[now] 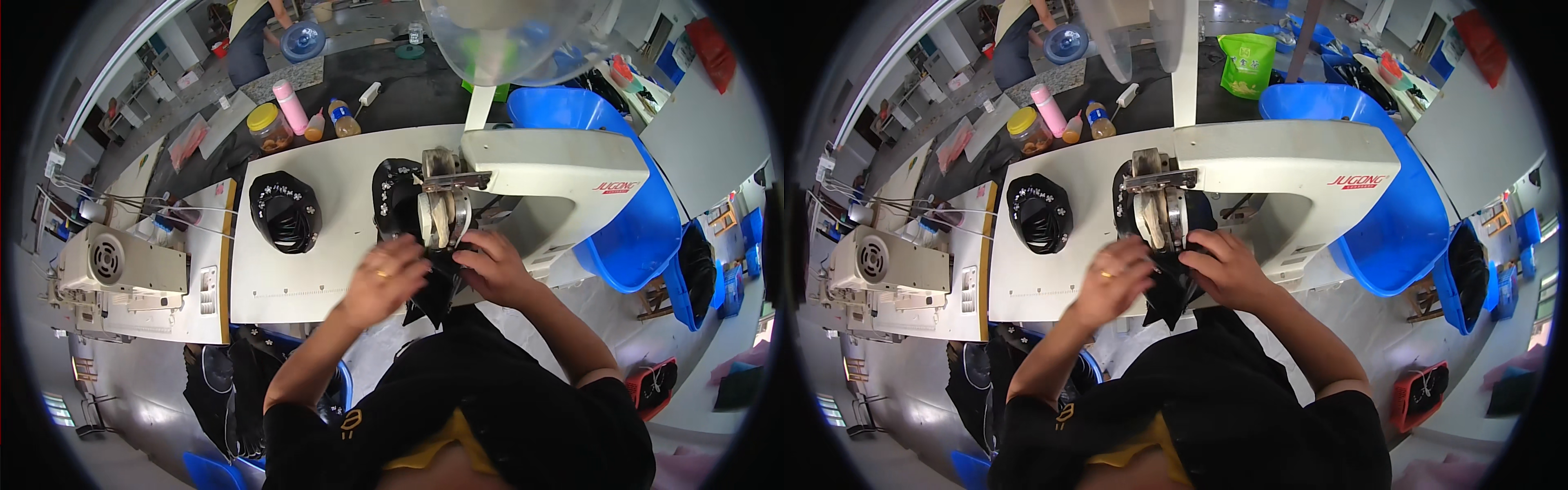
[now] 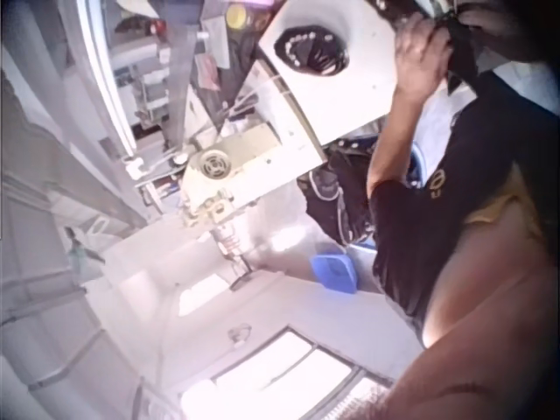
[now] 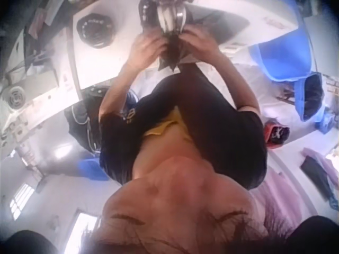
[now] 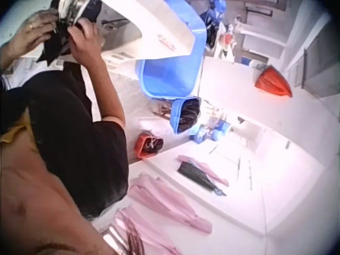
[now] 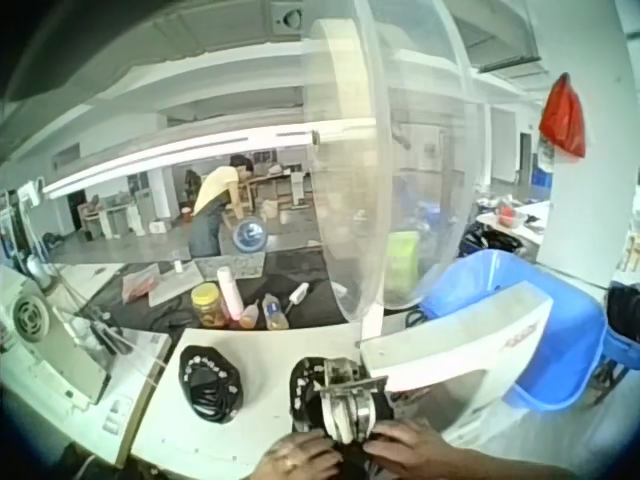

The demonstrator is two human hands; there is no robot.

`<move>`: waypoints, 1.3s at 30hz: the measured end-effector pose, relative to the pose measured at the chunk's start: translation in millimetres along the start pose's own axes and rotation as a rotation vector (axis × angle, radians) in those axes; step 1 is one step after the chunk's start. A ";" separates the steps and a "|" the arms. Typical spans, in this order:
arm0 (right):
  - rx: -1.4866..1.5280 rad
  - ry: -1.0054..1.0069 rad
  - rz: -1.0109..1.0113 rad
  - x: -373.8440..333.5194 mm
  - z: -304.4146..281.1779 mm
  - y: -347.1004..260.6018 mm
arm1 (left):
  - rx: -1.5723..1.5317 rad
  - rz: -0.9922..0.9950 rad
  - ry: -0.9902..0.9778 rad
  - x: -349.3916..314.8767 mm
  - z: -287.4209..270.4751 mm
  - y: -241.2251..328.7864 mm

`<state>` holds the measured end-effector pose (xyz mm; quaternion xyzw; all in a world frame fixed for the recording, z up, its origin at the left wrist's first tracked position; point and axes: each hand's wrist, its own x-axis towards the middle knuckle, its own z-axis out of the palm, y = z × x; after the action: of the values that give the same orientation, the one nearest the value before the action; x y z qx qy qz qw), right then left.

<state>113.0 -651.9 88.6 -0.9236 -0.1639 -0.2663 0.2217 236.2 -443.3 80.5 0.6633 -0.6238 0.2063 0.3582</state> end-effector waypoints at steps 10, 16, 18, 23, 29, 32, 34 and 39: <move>-0.104 0.000 -0.178 -7.1 -7.3 0.9 | -0.019 0.013 0.024 -7.6 19.7 17.4; -0.130 -0.178 -0.161 -0.3 -22.7 16.0 | 0.028 0.027 0.004 -7.2 20.9 25.8; -0.147 -0.208 -0.125 2.0 -28.4 19.4 | 0.033 -0.018 -0.011 -7.8 21.4 29.4; 0.054 -0.210 -0.084 10.4 -47.7 14.3 | 0.011 -0.184 -0.116 12.3 1.1 35.1; 0.713 -0.050 0.110 29.3 -50.5 15.5 | -0.598 -0.465 0.140 43.2 -22.1 29.9; 1.180 0.014 0.518 26.7 -38.1 26.2 | -1.065 -0.643 0.325 58.6 -23.2 22.2; 1.333 0.147 0.498 33.1 -28.3 31.4 | -1.129 -0.640 0.357 62.2 -16.0 11.0; 1.475 0.433 0.578 51.5 -5.9 35.6 | -1.252 -0.803 0.450 84.5 -10.2 -13.0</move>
<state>166.9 -675.5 110.7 -0.4745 -0.0061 -0.1950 0.8584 262.1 -493.8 145.3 0.4548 -0.2482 -0.2005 0.8315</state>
